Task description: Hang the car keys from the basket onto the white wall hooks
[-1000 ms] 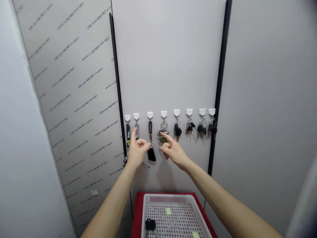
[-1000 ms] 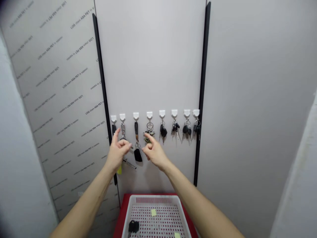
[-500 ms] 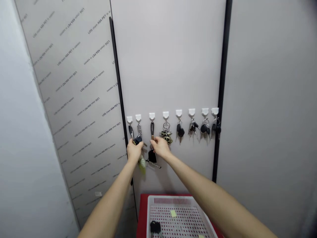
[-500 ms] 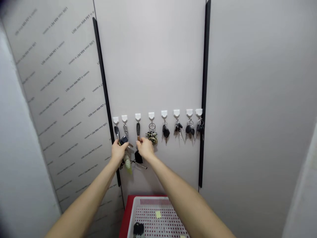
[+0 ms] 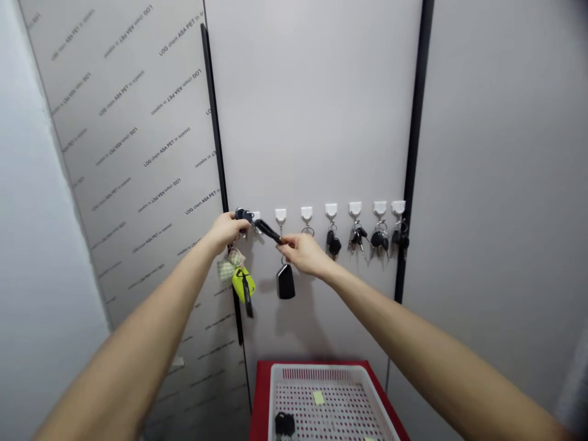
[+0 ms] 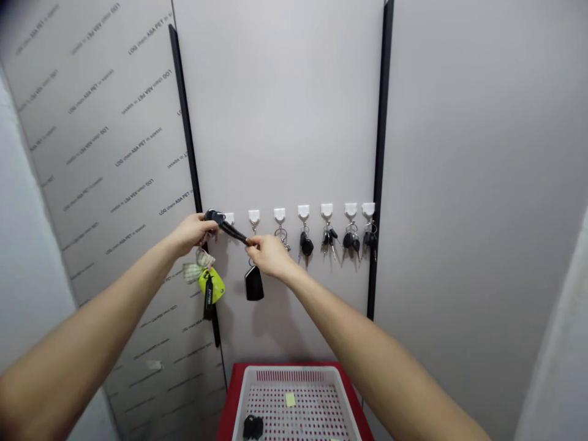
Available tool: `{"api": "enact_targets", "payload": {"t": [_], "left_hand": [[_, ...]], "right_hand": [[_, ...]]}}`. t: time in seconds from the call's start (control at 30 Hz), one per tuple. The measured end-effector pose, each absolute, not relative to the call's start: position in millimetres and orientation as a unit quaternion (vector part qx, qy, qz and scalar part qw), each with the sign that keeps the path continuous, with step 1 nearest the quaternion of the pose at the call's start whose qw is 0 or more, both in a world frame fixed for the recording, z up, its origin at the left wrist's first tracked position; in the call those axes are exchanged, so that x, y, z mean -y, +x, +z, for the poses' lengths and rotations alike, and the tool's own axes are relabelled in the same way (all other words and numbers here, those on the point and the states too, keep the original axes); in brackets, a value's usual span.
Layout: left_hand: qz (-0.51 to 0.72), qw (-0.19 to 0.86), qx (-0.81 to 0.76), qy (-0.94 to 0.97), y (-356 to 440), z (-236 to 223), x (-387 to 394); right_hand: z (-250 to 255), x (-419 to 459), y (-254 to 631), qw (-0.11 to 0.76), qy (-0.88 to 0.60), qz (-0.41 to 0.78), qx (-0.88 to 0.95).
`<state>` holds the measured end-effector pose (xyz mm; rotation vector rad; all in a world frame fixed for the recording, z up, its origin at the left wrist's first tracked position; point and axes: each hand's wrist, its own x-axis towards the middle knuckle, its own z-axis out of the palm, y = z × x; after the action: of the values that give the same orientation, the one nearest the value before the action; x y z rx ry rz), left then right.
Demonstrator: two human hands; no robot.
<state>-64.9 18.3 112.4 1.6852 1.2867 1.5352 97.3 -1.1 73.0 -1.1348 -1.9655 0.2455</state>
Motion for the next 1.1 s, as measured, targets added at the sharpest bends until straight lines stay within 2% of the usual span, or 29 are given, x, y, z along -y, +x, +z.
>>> {"api": "enact_targets", "payload": {"t": [0.07, 0.17, 0.27, 0.37, 0.53, 0.67, 0.73, 0.97, 1.1], "left_hand": [[0.483, 0.258, -0.523, 0.653, -70.1, 117.2, -14.5], [0.434, 0.291, -0.541, 0.659, -75.8, 123.6, -5.0], [0.466, 0.373, -0.486, 0.638, -79.0, 128.7, 2.6], [0.541, 0.445, -0.407, 0.587, -74.6, 123.1, 7.7], [0.530, 0.521, -0.397, 0.539, -50.9, 62.7, 10.9], [0.607, 0.500, -0.412, 0.460, -55.6, 27.8, 0.9], [0.613, 0.486, -0.429, 0.452, -68.0, 38.4, -3.5], [0.630, 0.425, -0.428, 0.489, -92.8, 127.5, -1.3], [0.590, 0.462, -0.376, 0.545, -74.5, 124.8, 10.5]], "right_hand": [[63.5, 4.5, 102.8, 0.401, -0.462, 0.118, 0.782], [56.6, 6.4, 112.2, 0.388, -0.470, 0.133, 0.782], [51.0, 7.3, 122.0, 0.359, -0.473, 0.138, 0.793], [31.1, 9.5, 133.5, 0.283, -0.485, 0.167, 0.811], [-38.7, 19.0, 157.0, 0.110, -0.526, 0.221, 0.814], [-84.3, 27.6, 174.0, 0.068, -0.565, 0.255, 0.782], [-92.3, 29.8, 180.1, 0.077, -0.573, 0.268, 0.770], [-88.7, 23.3, 181.8, 0.119, -0.568, 0.280, 0.765], [-107.5, 23.3, 176.1, 0.091, -0.569, 0.287, 0.765]]}}
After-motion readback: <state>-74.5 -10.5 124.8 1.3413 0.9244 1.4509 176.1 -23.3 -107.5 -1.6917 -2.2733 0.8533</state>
